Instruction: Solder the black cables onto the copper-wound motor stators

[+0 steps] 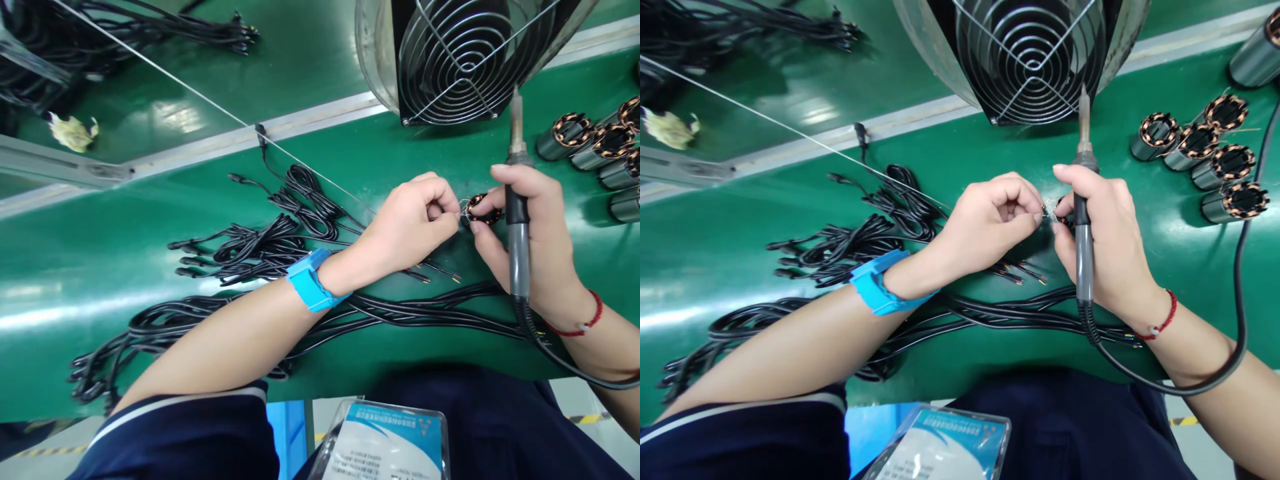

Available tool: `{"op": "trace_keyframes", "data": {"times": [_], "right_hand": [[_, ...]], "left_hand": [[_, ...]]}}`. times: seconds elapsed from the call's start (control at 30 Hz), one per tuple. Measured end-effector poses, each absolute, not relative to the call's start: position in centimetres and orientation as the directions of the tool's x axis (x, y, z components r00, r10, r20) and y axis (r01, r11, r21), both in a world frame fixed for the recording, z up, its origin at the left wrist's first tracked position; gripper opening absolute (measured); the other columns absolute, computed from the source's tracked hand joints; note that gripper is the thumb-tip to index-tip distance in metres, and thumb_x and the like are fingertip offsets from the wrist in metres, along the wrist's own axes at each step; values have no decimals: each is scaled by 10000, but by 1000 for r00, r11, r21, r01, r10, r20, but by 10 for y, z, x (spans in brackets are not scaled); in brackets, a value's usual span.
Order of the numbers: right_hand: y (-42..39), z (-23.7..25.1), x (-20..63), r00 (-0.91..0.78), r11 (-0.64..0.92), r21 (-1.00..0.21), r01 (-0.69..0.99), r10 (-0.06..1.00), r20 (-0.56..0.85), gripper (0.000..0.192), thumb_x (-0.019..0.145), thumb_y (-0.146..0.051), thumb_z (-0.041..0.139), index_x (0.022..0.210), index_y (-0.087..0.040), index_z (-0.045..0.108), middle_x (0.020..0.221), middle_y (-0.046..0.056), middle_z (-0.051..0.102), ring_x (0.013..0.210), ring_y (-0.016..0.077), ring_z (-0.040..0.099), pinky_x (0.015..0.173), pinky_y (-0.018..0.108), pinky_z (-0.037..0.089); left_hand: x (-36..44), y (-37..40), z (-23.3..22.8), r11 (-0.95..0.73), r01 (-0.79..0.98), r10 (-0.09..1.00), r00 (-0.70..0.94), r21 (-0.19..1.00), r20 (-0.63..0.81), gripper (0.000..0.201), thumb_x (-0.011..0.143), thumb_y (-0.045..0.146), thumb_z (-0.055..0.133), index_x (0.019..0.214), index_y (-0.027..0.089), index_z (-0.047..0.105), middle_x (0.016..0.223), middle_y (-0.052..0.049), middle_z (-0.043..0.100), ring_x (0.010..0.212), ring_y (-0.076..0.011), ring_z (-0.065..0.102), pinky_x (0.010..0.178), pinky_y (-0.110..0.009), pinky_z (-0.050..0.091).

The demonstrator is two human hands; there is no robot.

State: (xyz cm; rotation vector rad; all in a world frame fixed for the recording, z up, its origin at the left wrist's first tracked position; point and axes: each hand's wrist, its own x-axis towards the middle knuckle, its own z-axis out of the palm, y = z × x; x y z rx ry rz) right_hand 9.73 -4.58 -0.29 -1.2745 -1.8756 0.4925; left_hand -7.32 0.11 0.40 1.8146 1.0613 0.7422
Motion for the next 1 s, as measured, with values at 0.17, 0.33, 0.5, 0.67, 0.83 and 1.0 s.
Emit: {"op": "trace_keyframes", "data": {"times": [0.17, 0.33, 0.5, 0.67, 0.83, 1.0], "right_hand": [[-44, -4, 97, -194, 430, -671, 604, 896, 400, 536, 825, -133, 574, 1289, -358, 428, 870, -14, 632, 865, 247, 568, 868, 487, 446], [-42, -5, 102, -236, 460, -659, 595, 884, 404, 505, 823, -156, 570, 1280, -330, 442, 865, -11, 625, 859, 239, 566, 835, 459, 451], [-43, -3, 106, -239, 441, -650, 619, 894, 379, 473, 857, -203, 539, 1290, -360, 430, 869, -9, 629, 889, 266, 577, 851, 485, 456], [-42, -2, 107, -267, 457, -609, 648, 885, 381, 446, 870, -198, 529, 1275, -356, 432, 867, 1, 649, 866, 281, 584, 806, 490, 474], [-41, -3, 108, -279, 492, -558, 668, 861, 425, 432, 867, -190, 543, 1268, -307, 433, 866, 3, 654, 863, 268, 592, 781, 480, 491], [-41, -4, 108, -274, 485, -553, 678, 864, 422, 432, 858, -164, 549, 1257, -285, 437, 899, 15, 655, 870, 256, 585, 776, 463, 492]], "left_hand": [[-73, 1, 3, -283, 371, 883, 461, 885, 89, 164, 728, 23, 526, 666, 175, 533, 743, 6, 593, 658, -90, 519, 628, -265, 495], [-76, -1, 5, -365, 389, 856, 497, 846, 141, 142, 766, 35, 536, 729, 171, 555, 816, -3, 592, 687, -87, 530, 644, -260, 501], [-79, 0, 6, -491, 389, 804, 547, 780, 233, 82, 812, 98, 570, 781, 158, 617, 839, -15, 596, 773, -112, 561, 702, -275, 511], [-76, 1, 2, -568, 411, 766, 580, 713, 276, 106, 849, 126, 557, 822, 165, 652, 825, -15, 600, 823, -142, 576, 773, -326, 512], [-77, 2, 1, -558, 416, 772, 577, 718, 266, 81, 834, 113, 568, 857, 159, 630, 844, -21, 597, 836, -151, 576, 762, -321, 508], [-83, 2, 4, -411, 352, 830, 525, 841, 186, 387, 779, 108, 613, 1156, 178, 557, 981, -41, 597, 686, -86, 531, 652, -250, 485]]}}
